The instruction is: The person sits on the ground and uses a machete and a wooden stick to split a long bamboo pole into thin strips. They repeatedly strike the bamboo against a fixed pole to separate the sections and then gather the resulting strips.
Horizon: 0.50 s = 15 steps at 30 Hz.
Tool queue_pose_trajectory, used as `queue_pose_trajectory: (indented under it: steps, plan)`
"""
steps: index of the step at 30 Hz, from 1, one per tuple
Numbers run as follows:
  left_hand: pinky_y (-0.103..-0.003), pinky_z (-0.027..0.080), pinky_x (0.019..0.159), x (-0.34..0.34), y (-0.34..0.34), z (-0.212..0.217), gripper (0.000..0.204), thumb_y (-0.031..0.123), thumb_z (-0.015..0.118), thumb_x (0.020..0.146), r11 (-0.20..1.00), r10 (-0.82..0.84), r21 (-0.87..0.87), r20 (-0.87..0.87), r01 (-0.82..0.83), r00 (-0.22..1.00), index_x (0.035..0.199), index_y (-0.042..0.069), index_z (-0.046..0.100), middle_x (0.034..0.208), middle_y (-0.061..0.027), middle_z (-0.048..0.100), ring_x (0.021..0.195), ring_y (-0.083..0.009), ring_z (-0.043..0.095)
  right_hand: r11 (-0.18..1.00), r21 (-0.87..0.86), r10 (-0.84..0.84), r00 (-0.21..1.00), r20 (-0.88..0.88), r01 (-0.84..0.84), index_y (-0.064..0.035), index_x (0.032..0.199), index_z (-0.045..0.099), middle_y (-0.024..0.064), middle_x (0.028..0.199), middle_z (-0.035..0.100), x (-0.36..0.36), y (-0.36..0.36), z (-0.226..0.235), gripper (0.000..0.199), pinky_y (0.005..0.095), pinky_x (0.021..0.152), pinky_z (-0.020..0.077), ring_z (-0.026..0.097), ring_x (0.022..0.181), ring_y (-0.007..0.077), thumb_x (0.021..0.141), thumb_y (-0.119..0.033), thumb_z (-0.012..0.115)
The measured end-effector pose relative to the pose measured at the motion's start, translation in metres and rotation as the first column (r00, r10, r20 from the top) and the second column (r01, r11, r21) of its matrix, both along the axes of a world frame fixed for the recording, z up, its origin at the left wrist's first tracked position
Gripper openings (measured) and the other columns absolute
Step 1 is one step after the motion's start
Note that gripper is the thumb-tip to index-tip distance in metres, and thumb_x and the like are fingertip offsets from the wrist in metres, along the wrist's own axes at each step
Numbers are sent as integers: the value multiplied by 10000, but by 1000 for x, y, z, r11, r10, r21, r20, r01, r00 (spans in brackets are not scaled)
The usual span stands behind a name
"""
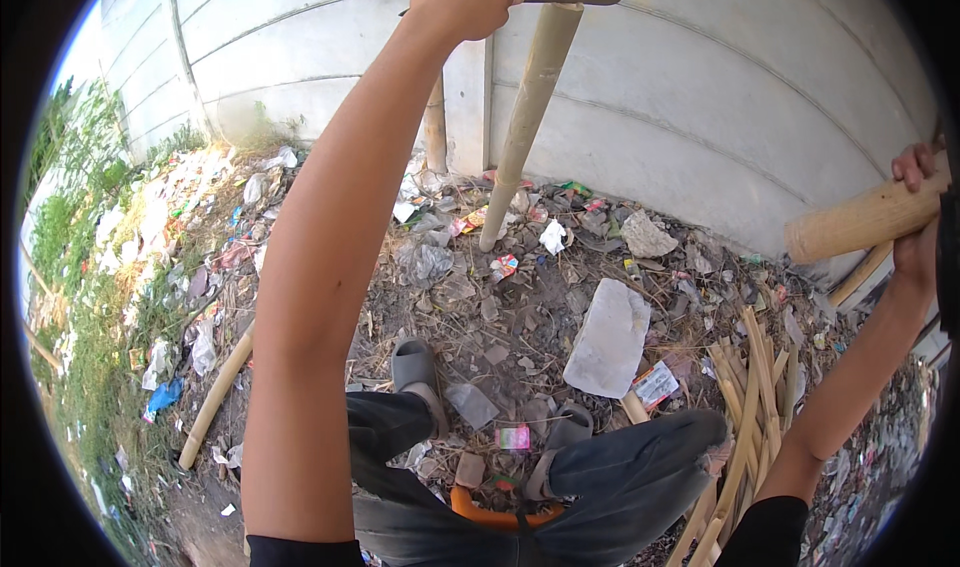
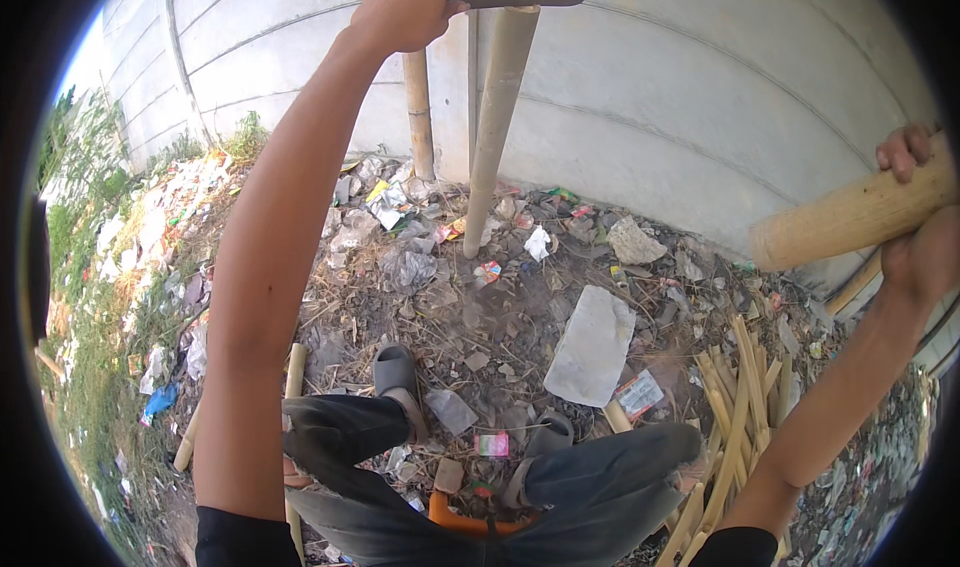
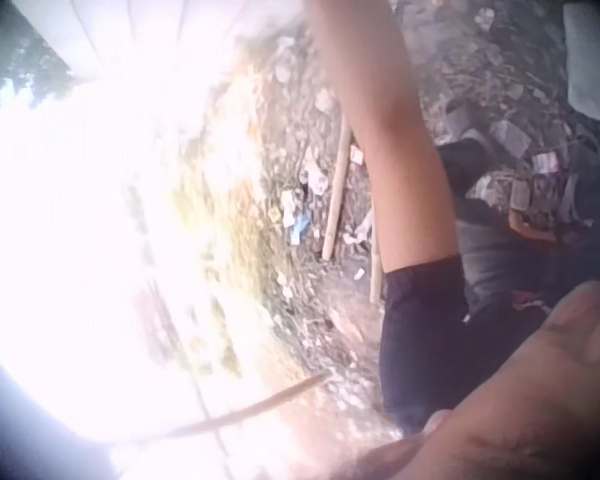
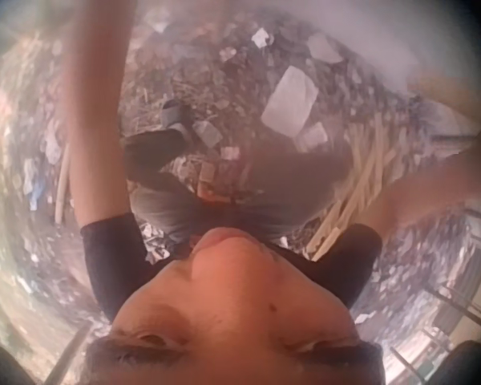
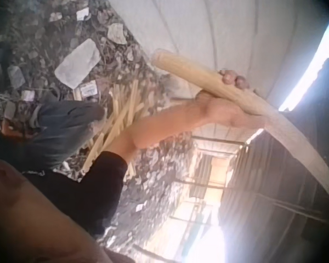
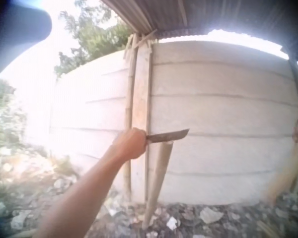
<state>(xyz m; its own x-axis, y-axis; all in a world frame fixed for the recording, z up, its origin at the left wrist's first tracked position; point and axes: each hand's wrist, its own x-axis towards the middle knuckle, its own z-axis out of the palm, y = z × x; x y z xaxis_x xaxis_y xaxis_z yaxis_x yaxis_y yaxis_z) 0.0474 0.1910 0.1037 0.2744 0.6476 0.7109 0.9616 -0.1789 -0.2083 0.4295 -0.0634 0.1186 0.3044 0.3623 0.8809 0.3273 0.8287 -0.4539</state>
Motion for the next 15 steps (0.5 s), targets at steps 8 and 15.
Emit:
queue_pose_trajectory:
  steps: [8,15]
  plan:
    - [-447,581,755,38,-2,-5,413,413,544,1052,991,14,-132,77,-4,997,913,57,701,745,-69,738,758,-244,750,377,-919,56,993,-100,-114,-26,937,548,53,606,512,-14,28,-160,646,287,391,421,495,434,139,963,-672,563]
    - [-473,568,835,52,4,8,272,264,659,958,995,-57,-75,120,67,991,982,9,751,1005,-201,748,982,-364,721,933,-350,84,996,-21,-86,-58,1009,516,42,678,502,35,-14,-33,609,261,454,420,453,448,134,1017,-660,423]
